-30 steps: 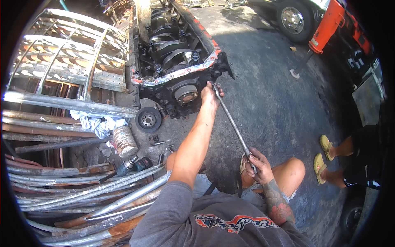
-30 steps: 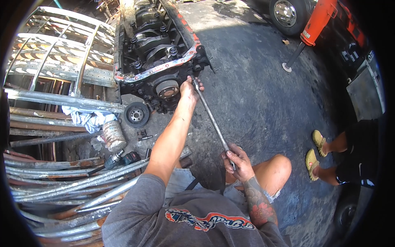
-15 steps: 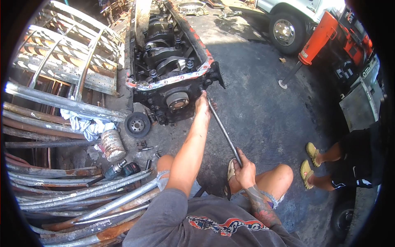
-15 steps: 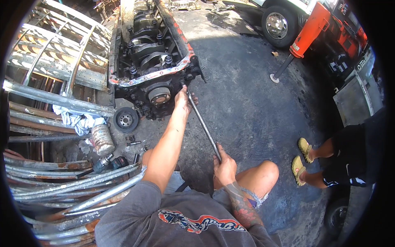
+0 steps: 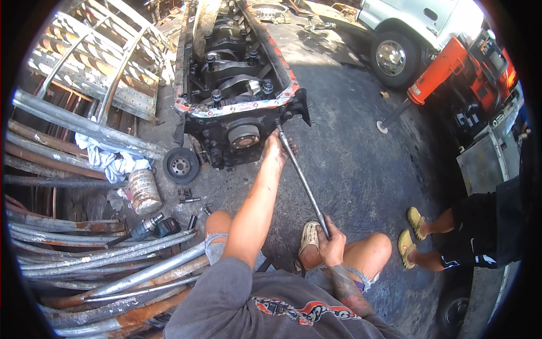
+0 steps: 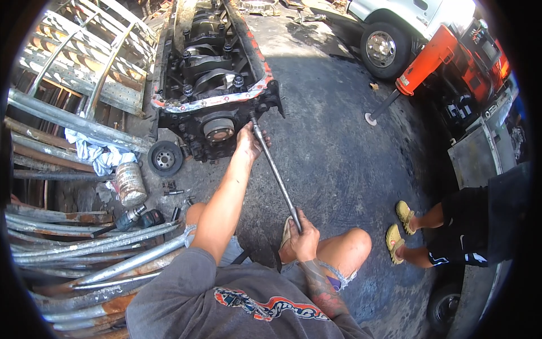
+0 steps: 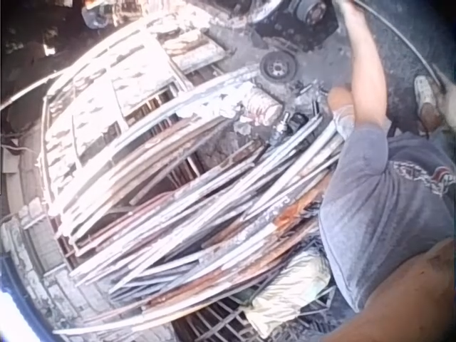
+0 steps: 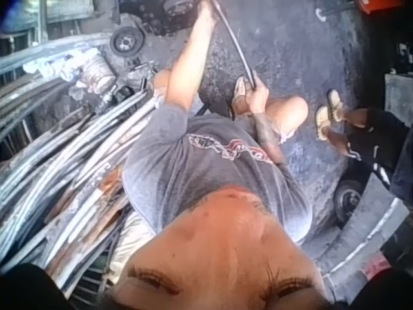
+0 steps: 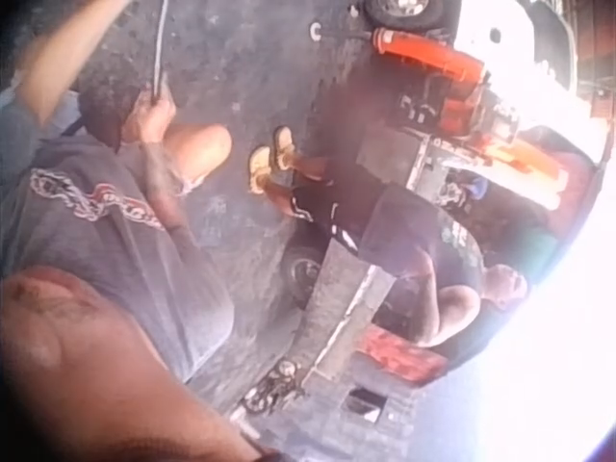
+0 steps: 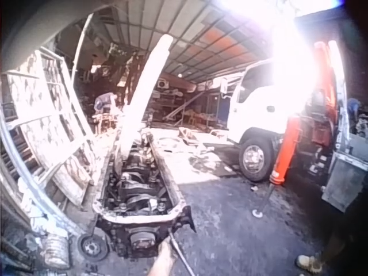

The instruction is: The recorder is using a socket wrench and other tools to tighten bolts on an engine block component.

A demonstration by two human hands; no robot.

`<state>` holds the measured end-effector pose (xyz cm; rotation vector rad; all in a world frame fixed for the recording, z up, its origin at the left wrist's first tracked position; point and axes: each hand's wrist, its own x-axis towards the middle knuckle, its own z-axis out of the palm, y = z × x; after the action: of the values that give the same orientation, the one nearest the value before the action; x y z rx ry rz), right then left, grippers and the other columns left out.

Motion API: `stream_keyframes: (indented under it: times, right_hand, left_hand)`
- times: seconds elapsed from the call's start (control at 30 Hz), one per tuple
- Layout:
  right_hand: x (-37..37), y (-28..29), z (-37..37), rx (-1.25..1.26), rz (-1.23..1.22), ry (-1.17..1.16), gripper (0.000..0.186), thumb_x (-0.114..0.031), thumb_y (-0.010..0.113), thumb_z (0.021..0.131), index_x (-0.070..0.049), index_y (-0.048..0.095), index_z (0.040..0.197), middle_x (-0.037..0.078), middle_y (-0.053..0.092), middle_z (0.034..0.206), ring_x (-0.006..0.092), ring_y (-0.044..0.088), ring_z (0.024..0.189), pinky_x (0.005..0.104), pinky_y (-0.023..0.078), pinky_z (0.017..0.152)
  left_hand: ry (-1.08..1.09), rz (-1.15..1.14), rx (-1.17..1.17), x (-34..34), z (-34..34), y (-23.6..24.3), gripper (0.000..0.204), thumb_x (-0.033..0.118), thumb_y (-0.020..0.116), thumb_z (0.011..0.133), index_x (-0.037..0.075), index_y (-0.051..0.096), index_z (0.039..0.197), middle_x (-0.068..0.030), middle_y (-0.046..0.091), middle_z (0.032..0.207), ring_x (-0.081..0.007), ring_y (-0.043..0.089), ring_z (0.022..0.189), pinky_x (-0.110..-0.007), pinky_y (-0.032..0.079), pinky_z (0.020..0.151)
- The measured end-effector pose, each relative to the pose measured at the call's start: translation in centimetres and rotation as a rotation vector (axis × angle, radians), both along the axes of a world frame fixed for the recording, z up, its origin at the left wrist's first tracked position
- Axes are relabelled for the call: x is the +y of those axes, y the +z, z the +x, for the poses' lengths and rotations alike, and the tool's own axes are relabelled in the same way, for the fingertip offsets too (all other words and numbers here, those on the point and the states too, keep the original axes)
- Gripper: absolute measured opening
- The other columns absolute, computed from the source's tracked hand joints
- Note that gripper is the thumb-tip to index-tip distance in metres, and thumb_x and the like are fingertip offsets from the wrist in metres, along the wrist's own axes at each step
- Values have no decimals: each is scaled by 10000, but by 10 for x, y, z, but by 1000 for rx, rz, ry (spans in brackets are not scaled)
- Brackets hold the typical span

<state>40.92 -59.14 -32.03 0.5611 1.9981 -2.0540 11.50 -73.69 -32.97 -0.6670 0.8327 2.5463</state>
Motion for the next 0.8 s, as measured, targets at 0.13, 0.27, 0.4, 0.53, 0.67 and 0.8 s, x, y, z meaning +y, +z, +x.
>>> stream_keyframes:
  times: [0.13,0.27,0.4,0.53,0.67,0.8]
  right_hand:
    - [-7,-3,0,203,309,-120,452,-145,611,898,11,481,1301,49,565,719,125,528,601,261,426,501]
    - [-8,4,14,-243,-1175,-95,520,-235,535,935,-60,355,1390,10,429,695,84,400,539,210,325,403]
    - [0,11,9,-83,-958,29,549,-241,526,932,-99,317,1420,6,382,667,82,322,475,195,280,381]
    - [-8,11,5,440,879,66,451,-75,601,868,-31,504,1306,167,670,954,236,681,753,317,532,645]
    - [-17,14,7,441,680,-82,398,-35,620,850,-13,560,1243,192,653,1093,266,665,960,333,524,791]
    - [-6,-9,16,-138,-1199,-85,485,-287,549,935,-47,437,1341,50,537,849,115,466,578,242,418,473]
  left_hand:
    - [-10,-154,-25,5,-3,18,269,393,446,950,133,472,1012,-67,508,738,-184,472,564,-388,397,534]
    - [-56,20,69,0,-10,-7,429,518,410,959,98,489,917,-44,501,682,-147,419,505,-293,317,461]
    - [48,188,111,5,-10,-14,499,551,350,961,78,499,904,-86,542,688,-188,484,493,-324,408,463]
    - [100,81,15,7,0,-12,491,558,413,937,74,490,963,-98,548,700,-245,577,528,-380,491,451]
    - [11,-206,59,9,-2,6,433,539,496,914,110,493,972,-52,488,660,-191,502,481,-354,430,443]
    - [-45,24,57,1,-12,-11,439,566,537,883,132,487,933,-22,459,626,-120,372,433,-312,339,443]
